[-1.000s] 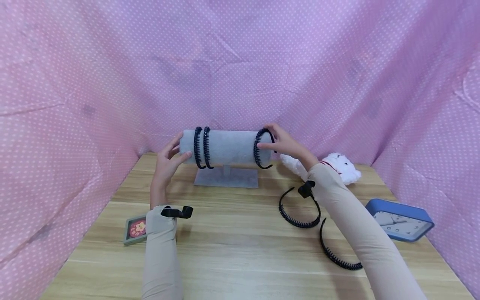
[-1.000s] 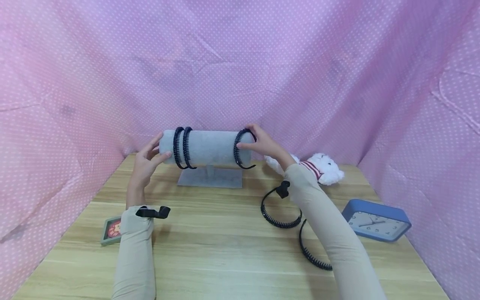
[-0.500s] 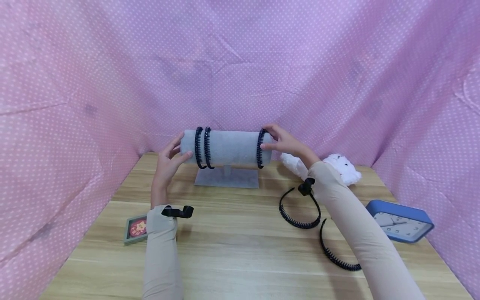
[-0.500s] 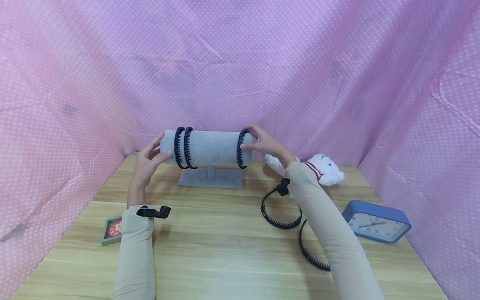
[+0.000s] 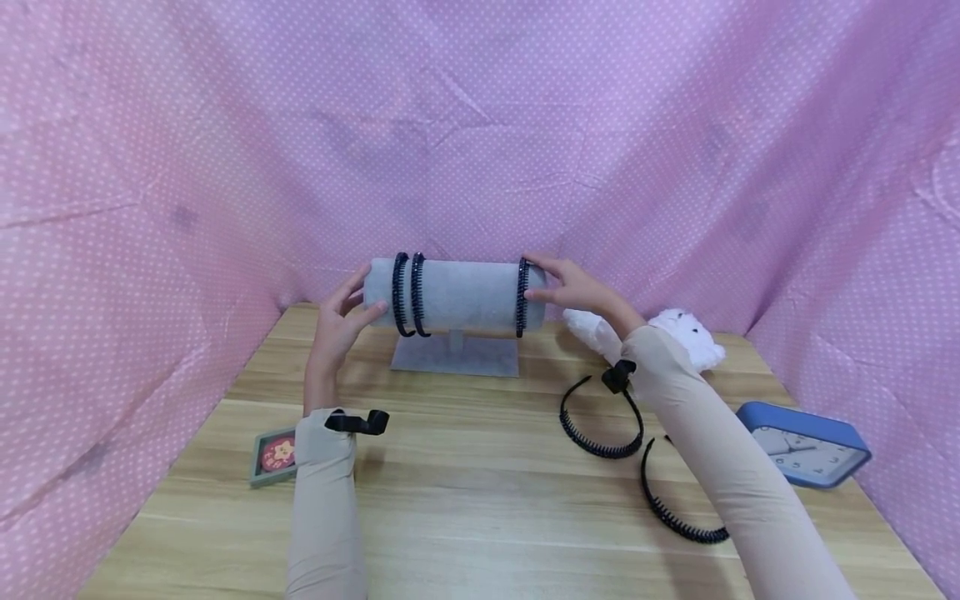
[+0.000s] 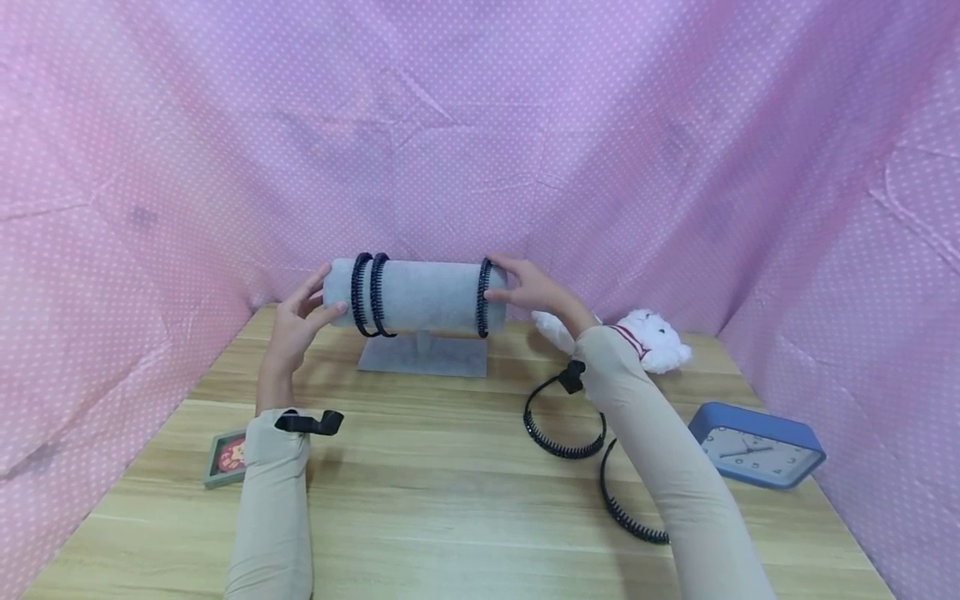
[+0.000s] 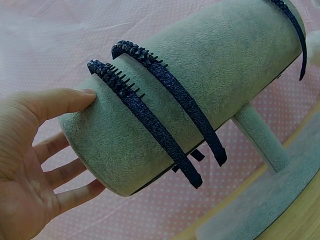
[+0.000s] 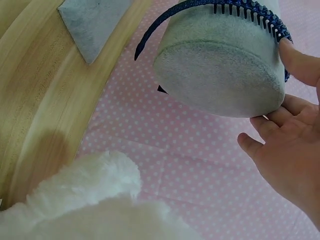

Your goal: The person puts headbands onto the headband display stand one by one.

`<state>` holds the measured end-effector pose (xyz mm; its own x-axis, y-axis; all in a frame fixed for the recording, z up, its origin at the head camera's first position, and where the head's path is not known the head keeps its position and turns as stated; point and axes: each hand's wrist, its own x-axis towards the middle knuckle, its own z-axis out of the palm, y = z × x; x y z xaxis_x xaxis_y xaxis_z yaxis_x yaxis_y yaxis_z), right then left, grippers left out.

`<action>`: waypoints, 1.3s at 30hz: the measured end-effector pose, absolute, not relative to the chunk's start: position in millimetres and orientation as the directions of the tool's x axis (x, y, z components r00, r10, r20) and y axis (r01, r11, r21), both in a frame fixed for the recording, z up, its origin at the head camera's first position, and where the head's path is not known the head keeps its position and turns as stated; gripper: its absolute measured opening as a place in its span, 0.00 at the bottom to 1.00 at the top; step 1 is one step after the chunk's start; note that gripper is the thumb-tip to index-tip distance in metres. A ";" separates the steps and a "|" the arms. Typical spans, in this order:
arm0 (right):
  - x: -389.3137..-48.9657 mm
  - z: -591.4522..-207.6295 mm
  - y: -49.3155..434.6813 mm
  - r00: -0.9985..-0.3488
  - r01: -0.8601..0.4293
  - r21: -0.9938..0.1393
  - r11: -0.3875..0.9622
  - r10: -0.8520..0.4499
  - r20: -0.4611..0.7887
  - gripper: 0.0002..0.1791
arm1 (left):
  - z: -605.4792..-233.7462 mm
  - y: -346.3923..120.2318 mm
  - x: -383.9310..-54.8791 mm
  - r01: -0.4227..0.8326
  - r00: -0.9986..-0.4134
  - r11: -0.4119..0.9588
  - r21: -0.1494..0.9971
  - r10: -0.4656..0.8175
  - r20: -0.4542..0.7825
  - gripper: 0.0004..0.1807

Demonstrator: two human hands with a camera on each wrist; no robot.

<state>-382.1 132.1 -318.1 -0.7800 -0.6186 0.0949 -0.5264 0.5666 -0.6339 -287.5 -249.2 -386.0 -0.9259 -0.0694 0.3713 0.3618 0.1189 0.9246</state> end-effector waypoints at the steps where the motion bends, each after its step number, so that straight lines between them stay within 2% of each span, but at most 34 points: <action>1: -381.2 -317.4 132.2 -0.782 -0.526 -0.629 0.572 -0.617 0.093 0.42 | -385.7 -248.8 -287.7 0.360 -0.927 0.120 0.925 -0.070 0.369 0.36; 9: -378.9 -316.0 131.8 -0.790 -0.537 -0.598 0.594 -0.602 0.112 0.48 | -382.5 -245.5 -287.7 0.353 -0.929 0.125 0.927 -0.068 0.363 0.36; 21: -375.8 -314.4 127.4 -0.820 -0.500 -0.616 0.609 -0.562 0.110 0.51 | -379.6 -244.4 -288.4 0.363 -0.926 0.105 0.926 -0.070 0.371 0.36; 39: -381.2 -314.8 109.4 -0.821 -0.525 -0.524 0.670 -0.560 0.107 0.50 | -387.4 -248.6 -291.6 0.369 -0.923 0.113 0.922 -0.071 0.378 0.36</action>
